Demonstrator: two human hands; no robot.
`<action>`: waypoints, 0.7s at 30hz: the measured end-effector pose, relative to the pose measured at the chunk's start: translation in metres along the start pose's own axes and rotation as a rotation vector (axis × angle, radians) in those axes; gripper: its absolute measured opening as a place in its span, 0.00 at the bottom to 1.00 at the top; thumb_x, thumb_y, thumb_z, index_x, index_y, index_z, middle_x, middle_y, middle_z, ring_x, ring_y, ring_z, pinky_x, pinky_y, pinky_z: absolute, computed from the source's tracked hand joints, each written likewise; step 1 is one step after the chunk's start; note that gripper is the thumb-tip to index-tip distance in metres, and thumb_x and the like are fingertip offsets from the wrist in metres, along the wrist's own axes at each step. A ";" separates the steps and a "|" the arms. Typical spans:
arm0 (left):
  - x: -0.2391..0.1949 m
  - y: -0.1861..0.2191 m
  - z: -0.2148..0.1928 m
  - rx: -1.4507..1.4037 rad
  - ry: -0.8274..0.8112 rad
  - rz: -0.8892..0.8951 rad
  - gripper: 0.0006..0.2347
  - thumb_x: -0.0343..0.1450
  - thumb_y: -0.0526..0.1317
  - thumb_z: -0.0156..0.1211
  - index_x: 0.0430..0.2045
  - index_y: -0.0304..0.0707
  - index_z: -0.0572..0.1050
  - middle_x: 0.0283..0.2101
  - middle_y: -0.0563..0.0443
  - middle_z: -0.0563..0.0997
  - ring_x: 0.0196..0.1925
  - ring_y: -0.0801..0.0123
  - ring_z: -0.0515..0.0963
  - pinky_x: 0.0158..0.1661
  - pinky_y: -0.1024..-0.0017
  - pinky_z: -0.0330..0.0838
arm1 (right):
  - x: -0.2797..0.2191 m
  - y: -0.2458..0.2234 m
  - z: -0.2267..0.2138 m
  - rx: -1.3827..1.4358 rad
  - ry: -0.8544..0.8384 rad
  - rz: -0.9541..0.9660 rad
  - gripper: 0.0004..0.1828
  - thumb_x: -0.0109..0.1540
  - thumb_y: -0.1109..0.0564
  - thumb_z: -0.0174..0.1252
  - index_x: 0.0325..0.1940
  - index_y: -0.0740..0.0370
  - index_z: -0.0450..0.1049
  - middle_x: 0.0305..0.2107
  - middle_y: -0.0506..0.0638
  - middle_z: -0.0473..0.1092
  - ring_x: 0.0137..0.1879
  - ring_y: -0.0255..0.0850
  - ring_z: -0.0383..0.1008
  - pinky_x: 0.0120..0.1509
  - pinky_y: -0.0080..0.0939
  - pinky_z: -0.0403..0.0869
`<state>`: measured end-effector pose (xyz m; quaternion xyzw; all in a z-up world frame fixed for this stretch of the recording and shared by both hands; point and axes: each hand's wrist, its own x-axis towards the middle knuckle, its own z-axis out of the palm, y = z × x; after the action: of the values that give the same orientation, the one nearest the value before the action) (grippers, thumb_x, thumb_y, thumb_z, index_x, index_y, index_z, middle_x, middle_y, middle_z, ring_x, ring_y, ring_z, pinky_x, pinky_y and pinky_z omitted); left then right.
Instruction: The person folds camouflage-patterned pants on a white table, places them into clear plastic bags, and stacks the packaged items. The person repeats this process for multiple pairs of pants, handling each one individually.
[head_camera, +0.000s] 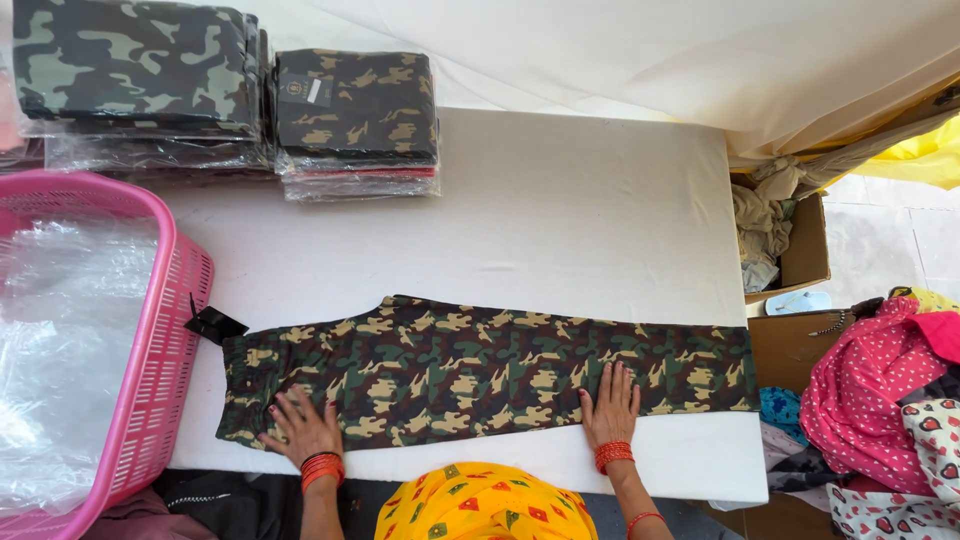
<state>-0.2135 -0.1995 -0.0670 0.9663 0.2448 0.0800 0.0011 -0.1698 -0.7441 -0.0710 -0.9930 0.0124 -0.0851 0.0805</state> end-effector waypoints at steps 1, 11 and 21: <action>0.005 -0.016 0.005 -0.030 0.003 -0.031 0.31 0.75 0.58 0.38 0.73 0.42 0.54 0.75 0.40 0.53 0.76 0.46 0.47 0.66 0.36 0.33 | 0.000 0.001 0.000 -0.014 -0.002 0.033 0.43 0.67 0.32 0.36 0.80 0.58 0.43 0.76 0.56 0.43 0.81 0.49 0.40 0.82 0.53 0.39; 0.045 -0.049 -0.022 -0.424 0.147 -0.077 0.21 0.85 0.53 0.31 0.71 0.52 0.64 0.77 0.52 0.60 0.82 0.54 0.53 0.75 0.37 0.44 | -0.002 0.014 -0.003 -0.056 0.001 0.065 0.40 0.67 0.34 0.33 0.81 0.49 0.41 0.77 0.50 0.41 0.81 0.45 0.36 0.82 0.53 0.35; 0.107 -0.025 -0.028 0.012 -0.432 -0.258 0.32 0.67 0.72 0.39 0.66 0.68 0.62 0.77 0.58 0.47 0.74 0.33 0.35 0.60 0.22 0.23 | 0.000 0.010 -0.004 -0.083 -0.004 0.072 0.39 0.67 0.35 0.33 0.81 0.49 0.41 0.76 0.50 0.41 0.81 0.45 0.36 0.82 0.52 0.35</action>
<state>-0.1363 -0.1282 -0.0240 0.9216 0.3609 -0.1306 0.0576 -0.1710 -0.7543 -0.0691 -0.9946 0.0517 -0.0794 0.0422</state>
